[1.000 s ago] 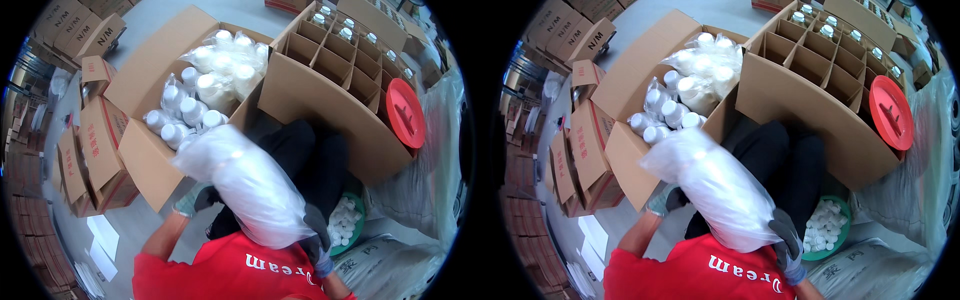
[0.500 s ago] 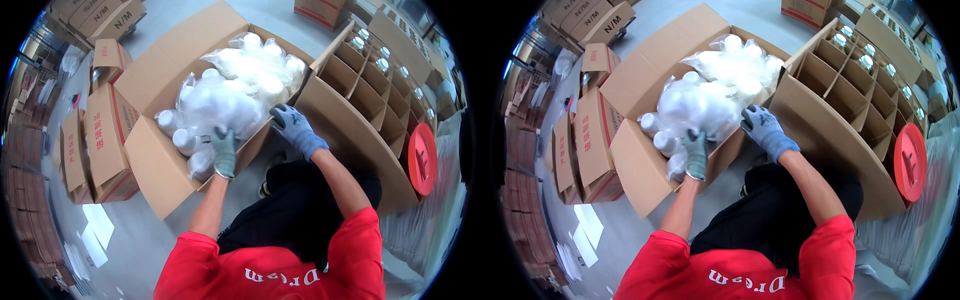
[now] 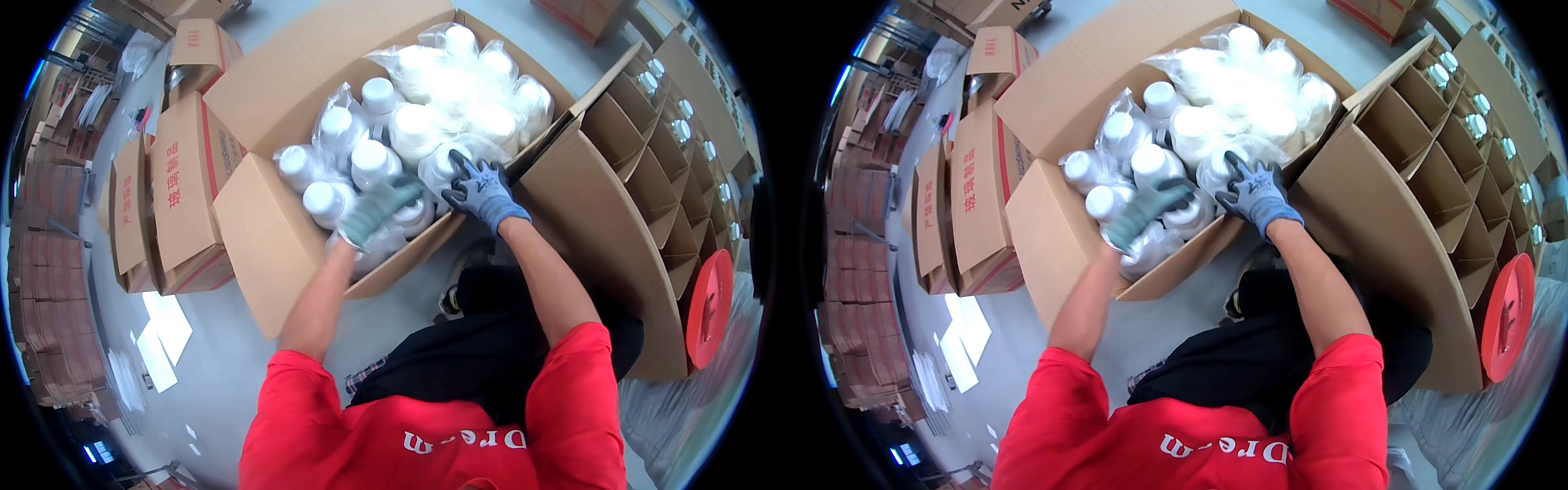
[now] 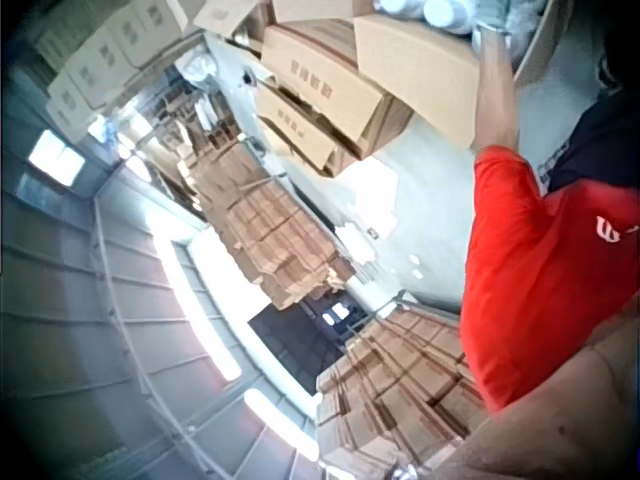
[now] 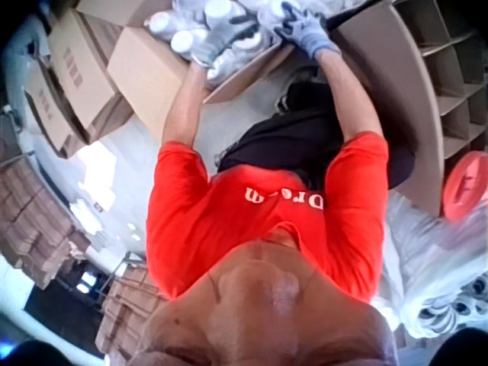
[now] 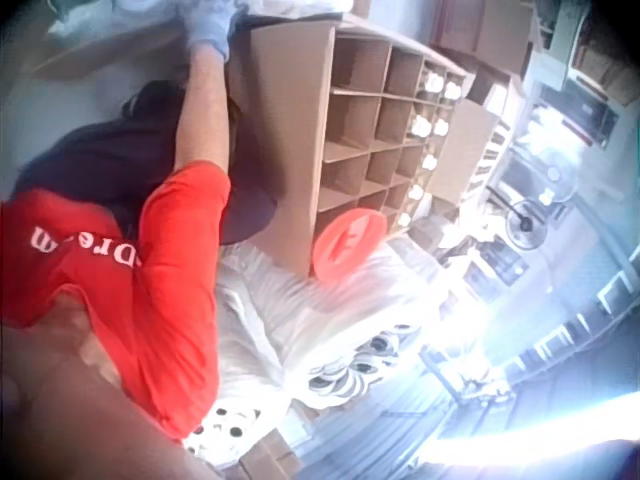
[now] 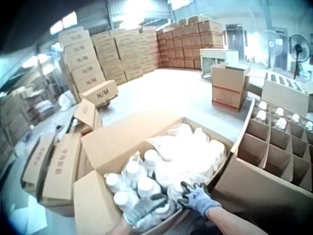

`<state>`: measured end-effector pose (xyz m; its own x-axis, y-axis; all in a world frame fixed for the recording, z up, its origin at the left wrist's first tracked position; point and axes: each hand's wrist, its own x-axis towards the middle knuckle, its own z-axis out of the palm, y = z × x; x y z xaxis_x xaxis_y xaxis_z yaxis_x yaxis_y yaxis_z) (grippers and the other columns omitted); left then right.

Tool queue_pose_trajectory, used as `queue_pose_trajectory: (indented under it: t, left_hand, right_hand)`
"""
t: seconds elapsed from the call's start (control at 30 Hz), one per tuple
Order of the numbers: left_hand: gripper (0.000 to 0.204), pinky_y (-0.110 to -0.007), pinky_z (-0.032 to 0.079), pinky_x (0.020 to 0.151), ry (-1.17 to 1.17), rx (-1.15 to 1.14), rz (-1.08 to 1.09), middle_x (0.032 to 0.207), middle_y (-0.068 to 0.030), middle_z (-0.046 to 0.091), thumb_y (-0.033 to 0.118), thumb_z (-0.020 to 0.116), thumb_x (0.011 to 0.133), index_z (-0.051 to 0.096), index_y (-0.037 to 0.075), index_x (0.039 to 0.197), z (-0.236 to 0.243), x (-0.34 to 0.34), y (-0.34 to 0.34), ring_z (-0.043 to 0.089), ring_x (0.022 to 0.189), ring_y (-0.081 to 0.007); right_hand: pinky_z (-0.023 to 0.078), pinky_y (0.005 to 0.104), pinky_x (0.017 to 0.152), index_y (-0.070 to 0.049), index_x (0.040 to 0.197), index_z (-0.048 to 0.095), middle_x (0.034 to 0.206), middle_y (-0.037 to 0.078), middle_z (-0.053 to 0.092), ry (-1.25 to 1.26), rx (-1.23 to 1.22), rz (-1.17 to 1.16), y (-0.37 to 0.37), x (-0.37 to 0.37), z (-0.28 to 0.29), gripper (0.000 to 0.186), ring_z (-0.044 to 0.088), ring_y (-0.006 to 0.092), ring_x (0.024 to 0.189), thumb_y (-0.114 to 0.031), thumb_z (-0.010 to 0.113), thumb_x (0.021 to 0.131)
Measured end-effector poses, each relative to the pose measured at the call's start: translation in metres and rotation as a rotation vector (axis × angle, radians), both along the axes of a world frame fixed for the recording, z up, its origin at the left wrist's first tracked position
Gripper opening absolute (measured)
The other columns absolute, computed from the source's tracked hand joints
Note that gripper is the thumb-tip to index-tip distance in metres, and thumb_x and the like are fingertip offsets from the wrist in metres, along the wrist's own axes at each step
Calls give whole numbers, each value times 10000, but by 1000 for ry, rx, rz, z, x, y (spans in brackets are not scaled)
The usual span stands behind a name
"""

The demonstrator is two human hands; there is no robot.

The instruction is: The person assembles components for a large white insulated bottle by hand, wraps the finished bottle in a plastic bag, and then moves cardboard boxes containing various bottle parts in a warehouse.

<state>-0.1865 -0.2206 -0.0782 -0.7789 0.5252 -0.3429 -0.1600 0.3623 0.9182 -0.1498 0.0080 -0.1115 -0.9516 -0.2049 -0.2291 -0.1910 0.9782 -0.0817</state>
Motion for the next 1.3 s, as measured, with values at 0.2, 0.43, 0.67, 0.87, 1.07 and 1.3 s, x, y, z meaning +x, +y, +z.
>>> queue_pose_trajectory:
  t: [0.2, 0.43, 0.67, 0.87, 1.07, 1.3]
  left_hand:
    - [325, -232, 459, 555, -101, -377, -11, 762, -49, 658, 356, 670, 843, 681, 48, 947, -34, -32, -53, 599, 624, -111]
    - [275, -492, 492, 809, 512, -951, -160, 992, -240, 669, 188, 543, 829, 595, 25, 1045, -143, -1, -57, 645, 936, -418]
    - [438, -448, 478, 907, 389, -869, -341, 1190, -183, 629, 216, 572, 786, 566, 153, 1219, -142, -32, -71, 618, 1051, -373]
    - [414, -427, 490, 893, 350, -930, -570, 1160, -164, 649, 270, 529, 795, 628, 155, 1179, -152, -38, -54, 629, 1029, -362]
    - [359, -429, 496, 845, 383, -985, -730, 1080, -169, 688, 307, 611, 780, 700, 112, 1068, -155, -57, -53, 668, 954, -315]
    - [166, -265, 467, 819, -59, 93, -78, 900, -43, 649, 148, 628, 876, 659, -5, 932, 99, 23, -50, 600, 853, -127]
  right_hand:
    - [285, 569, 1026, -208, 1207, 653, 1526, 55, 312, -19, -34, -21, 3, 1, 4, 501, 375, 322, 1309, -543, 446, 896]
    - [365, 545, 913, -179, 1170, 603, 1305, 108, 494, 363, -250, -47, -3, 33, 30, 440, 448, 317, 1188, -465, 565, 838]
    - [364, 504, 972, -129, 1180, 595, 1296, 117, 507, 405, -473, -45, -16, 97, 62, 428, 466, 324, 1189, -364, 633, 824]
    - [347, 504, 1036, -93, 1199, 595, 1303, 152, 510, 275, -469, -175, -3, 191, 77, 458, 447, 367, 1239, -349, 643, 822]
    - [396, 469, 1019, -91, 1140, 623, 1248, 136, 555, 432, -541, -190, 11, 218, 70, 378, 504, 348, 1182, -308, 641, 831]
    - [407, 445, 1019, -83, 1250, 549, 1303, 180, 507, 442, -838, -327, 13, 217, 76, 462, 487, 381, 1195, -296, 661, 855]
